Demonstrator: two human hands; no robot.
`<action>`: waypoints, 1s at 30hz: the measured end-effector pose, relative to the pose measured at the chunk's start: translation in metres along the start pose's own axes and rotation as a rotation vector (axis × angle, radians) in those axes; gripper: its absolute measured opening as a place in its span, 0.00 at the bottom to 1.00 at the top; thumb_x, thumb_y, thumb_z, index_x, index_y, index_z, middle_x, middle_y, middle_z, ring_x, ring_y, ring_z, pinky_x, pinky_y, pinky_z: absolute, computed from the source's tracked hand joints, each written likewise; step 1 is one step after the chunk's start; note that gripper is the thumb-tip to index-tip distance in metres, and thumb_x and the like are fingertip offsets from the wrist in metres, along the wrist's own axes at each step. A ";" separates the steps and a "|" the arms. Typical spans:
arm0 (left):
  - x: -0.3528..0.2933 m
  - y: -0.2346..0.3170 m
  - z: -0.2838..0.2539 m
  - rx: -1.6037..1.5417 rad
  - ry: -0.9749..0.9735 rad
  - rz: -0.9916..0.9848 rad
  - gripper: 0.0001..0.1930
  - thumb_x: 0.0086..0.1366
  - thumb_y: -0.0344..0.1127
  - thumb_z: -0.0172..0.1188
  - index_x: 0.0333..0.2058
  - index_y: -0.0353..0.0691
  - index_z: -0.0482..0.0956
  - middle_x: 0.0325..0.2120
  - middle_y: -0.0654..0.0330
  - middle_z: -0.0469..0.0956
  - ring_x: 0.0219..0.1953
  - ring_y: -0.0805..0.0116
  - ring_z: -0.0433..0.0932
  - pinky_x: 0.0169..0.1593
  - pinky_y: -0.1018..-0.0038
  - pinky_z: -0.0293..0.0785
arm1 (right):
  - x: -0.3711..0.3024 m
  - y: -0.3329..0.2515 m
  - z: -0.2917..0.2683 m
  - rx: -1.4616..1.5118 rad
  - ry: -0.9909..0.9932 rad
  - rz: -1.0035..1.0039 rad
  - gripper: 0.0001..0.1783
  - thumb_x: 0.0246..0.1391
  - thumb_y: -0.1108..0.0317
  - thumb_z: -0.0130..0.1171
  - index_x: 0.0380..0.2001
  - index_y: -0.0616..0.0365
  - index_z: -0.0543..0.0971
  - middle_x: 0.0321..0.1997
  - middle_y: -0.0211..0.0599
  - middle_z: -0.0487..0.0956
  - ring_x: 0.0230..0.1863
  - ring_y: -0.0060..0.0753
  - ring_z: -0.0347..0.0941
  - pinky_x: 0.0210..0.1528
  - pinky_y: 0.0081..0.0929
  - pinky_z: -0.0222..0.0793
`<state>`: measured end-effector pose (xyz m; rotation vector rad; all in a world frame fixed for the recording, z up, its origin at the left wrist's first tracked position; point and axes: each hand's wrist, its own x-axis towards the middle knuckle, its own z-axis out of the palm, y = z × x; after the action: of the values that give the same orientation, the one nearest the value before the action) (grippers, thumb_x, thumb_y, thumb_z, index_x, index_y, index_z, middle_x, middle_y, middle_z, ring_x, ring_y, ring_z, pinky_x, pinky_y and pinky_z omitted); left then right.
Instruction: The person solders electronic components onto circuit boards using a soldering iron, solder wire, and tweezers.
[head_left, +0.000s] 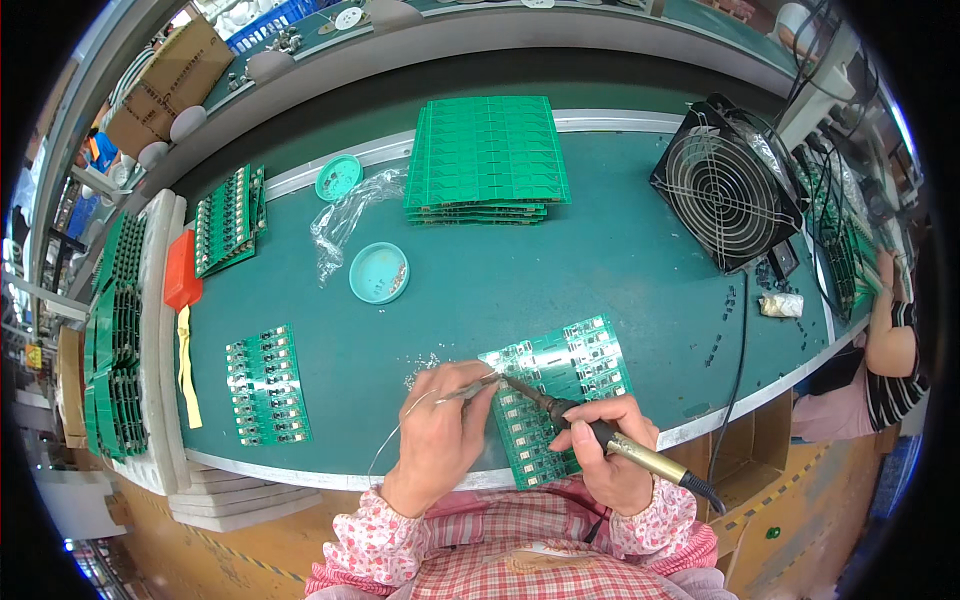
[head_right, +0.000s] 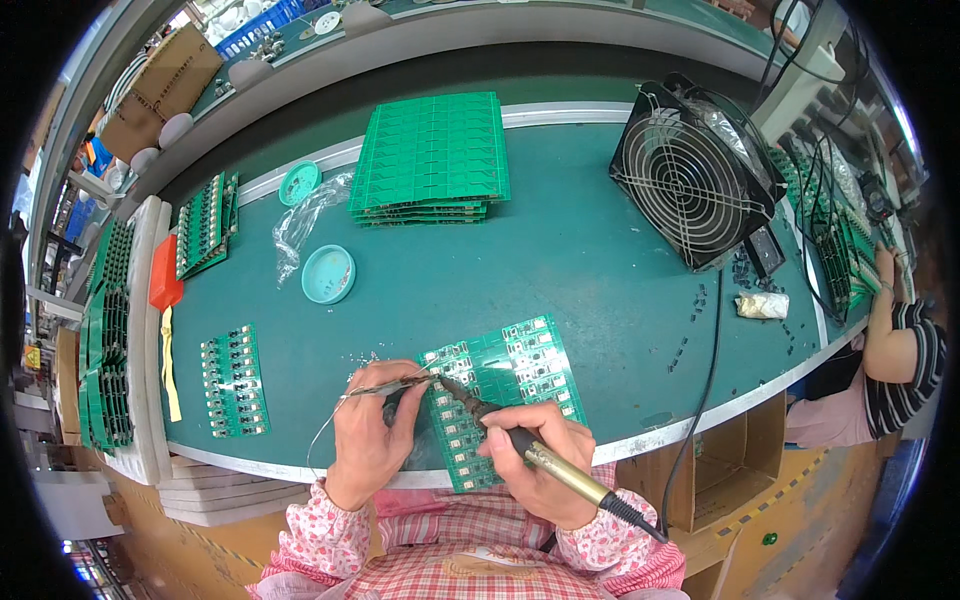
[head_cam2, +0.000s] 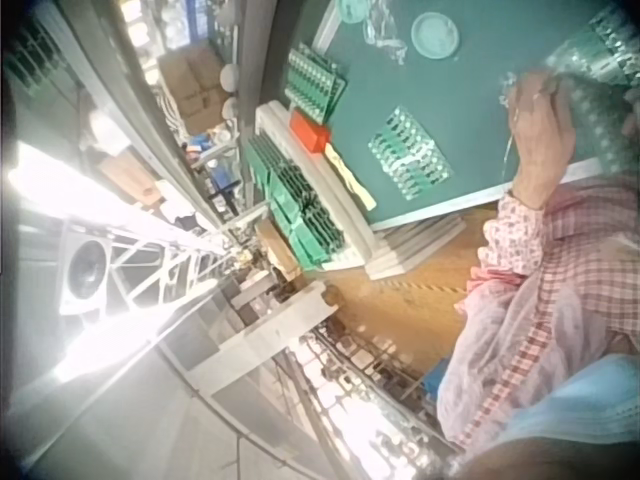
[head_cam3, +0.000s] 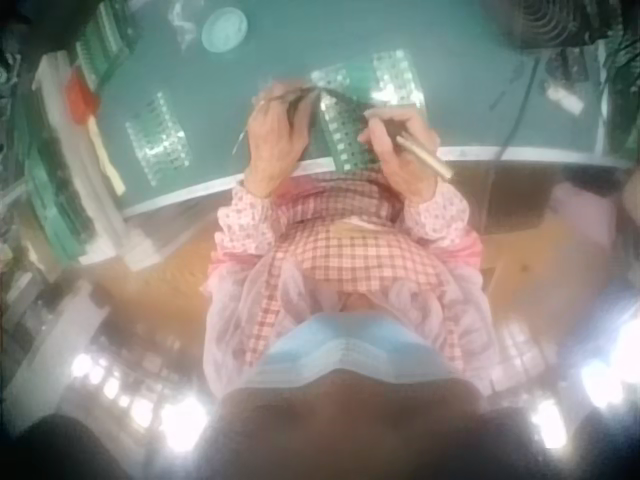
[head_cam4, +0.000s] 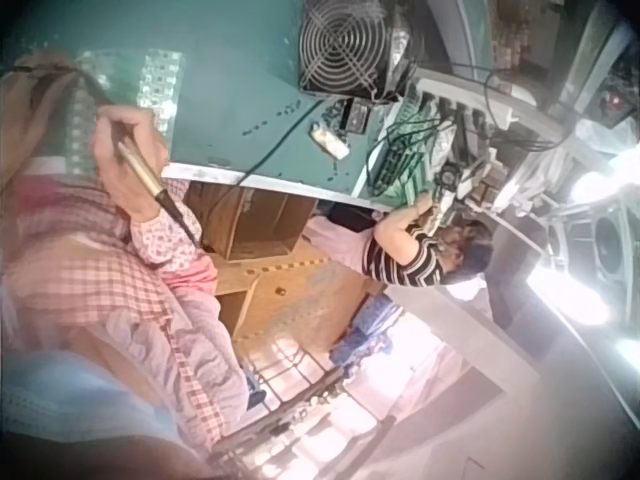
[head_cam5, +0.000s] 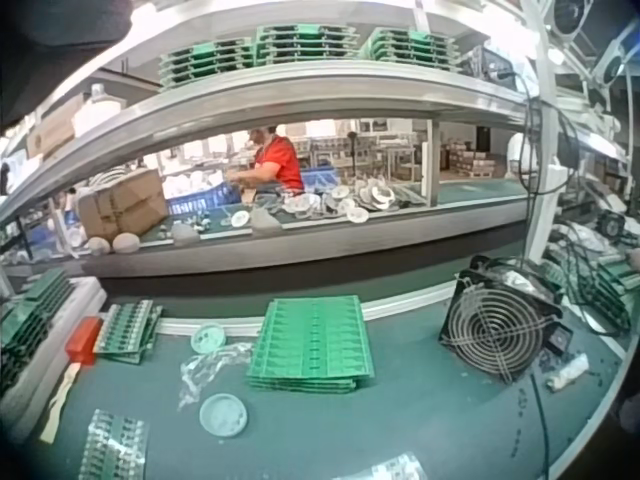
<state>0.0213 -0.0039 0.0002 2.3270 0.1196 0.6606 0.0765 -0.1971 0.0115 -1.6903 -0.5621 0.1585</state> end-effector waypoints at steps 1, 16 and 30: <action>0.000 0.000 0.000 0.006 -0.001 -0.006 0.12 0.56 0.21 0.67 0.39 0.37 0.80 0.37 0.57 0.82 0.35 0.53 0.78 0.40 0.64 0.74 | 0.000 0.001 0.000 -0.030 -0.018 -0.049 0.06 0.59 0.73 0.62 0.38 0.62 0.76 0.23 0.35 0.84 0.25 0.25 0.83 0.28 0.22 0.76; 0.002 0.003 -0.003 0.020 -0.043 -0.011 0.10 0.59 0.20 0.65 0.39 0.35 0.78 0.37 0.53 0.82 0.38 0.53 0.81 0.43 0.64 0.75 | 0.002 0.006 -0.005 -0.182 -0.096 -0.287 0.06 0.59 0.72 0.61 0.37 0.61 0.75 0.23 0.35 0.83 0.23 0.26 0.81 0.28 0.23 0.75; -0.003 -0.005 0.004 0.015 0.028 0.049 0.12 0.58 0.21 0.67 0.40 0.37 0.78 0.37 0.55 0.82 0.35 0.52 0.78 0.40 0.64 0.74 | -0.011 0.003 -0.004 -0.709 -0.011 -0.285 0.29 0.45 0.66 0.74 0.54 0.49 0.80 0.50 0.48 0.78 0.51 0.48 0.76 0.60 0.47 0.68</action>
<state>0.0208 -0.0034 -0.0069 2.3419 0.0807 0.7188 0.0698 -0.2062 0.0070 -2.2601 -0.9322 -0.2706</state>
